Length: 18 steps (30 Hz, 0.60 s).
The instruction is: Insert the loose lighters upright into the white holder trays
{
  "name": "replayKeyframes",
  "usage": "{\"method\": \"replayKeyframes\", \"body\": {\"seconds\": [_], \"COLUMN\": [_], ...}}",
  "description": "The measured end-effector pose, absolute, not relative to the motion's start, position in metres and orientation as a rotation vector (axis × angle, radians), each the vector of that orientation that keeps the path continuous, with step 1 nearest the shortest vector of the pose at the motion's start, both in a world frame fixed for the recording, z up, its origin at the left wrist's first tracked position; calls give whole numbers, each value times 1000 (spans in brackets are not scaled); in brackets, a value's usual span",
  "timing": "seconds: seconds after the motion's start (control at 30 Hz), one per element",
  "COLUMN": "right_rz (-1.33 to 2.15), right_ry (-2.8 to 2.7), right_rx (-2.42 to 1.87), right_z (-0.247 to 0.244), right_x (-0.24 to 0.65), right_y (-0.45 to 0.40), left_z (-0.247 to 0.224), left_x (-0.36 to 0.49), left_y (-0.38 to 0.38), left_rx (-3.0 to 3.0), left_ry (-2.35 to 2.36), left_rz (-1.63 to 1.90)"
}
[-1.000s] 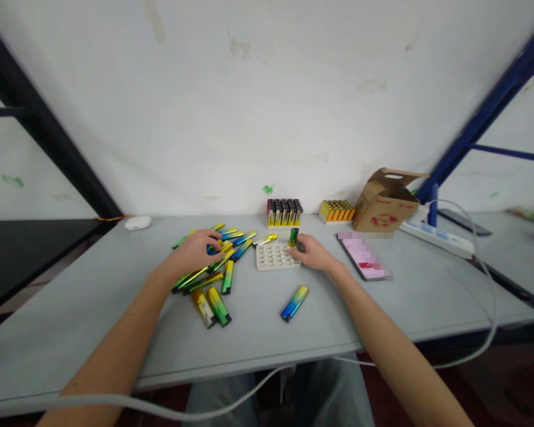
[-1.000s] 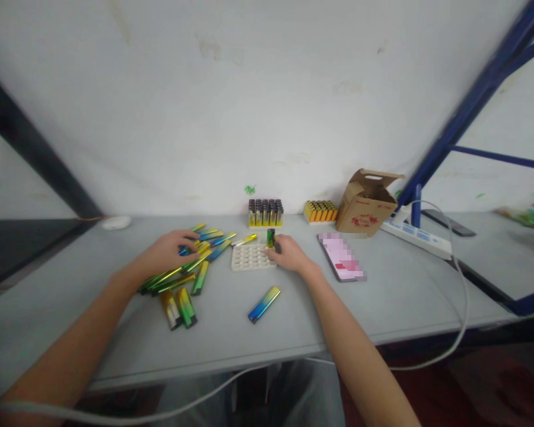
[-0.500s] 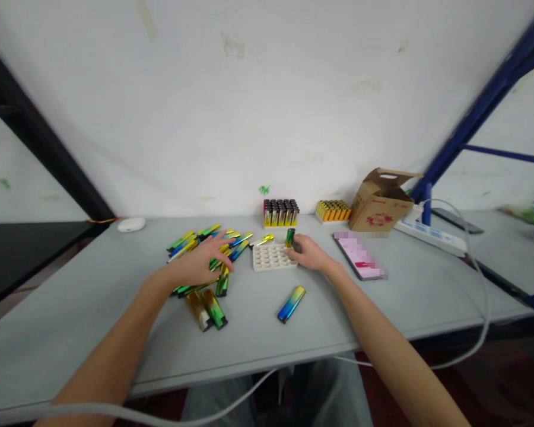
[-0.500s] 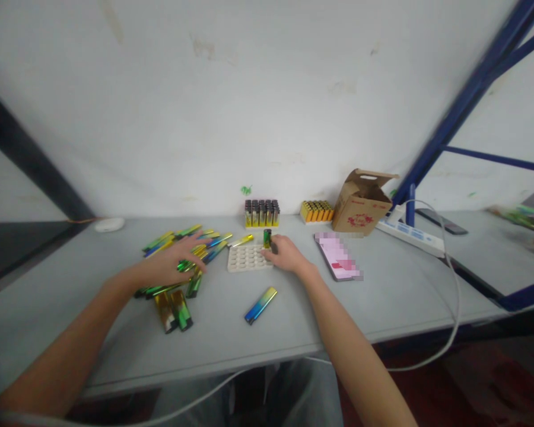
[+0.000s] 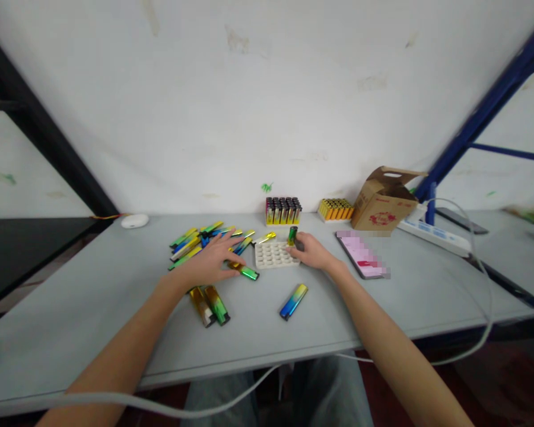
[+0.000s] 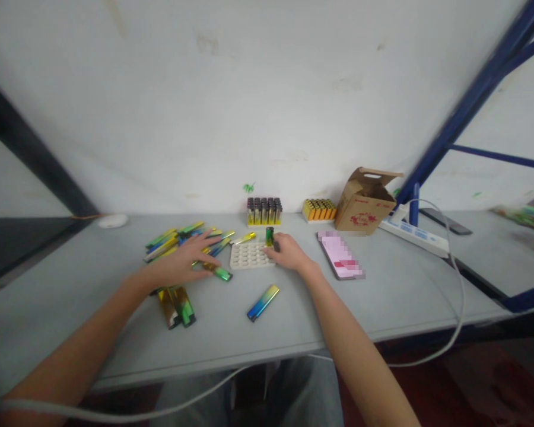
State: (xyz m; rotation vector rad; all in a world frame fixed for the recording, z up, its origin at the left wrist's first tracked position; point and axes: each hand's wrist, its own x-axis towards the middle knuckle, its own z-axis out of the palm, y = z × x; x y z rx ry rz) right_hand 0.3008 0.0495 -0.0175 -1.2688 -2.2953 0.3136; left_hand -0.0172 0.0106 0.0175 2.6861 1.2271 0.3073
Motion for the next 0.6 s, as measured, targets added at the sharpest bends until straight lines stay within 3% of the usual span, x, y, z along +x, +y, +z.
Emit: {"method": "replayKeyframes", "body": {"seconds": [0.33, 0.6], "right_rz": [304, 309], "right_ry": [-2311, -2315], "right_rx": [-1267, -1255], "right_z": [-16, -16], "right_x": [300, 300], "right_y": [49, 49], "left_z": [24, 27], "left_x": [-6, 6], "left_y": [4, 2], "left_rx": [2569, 1899], "left_ry": [1134, 1020], "left_rz": [590, 901]}}
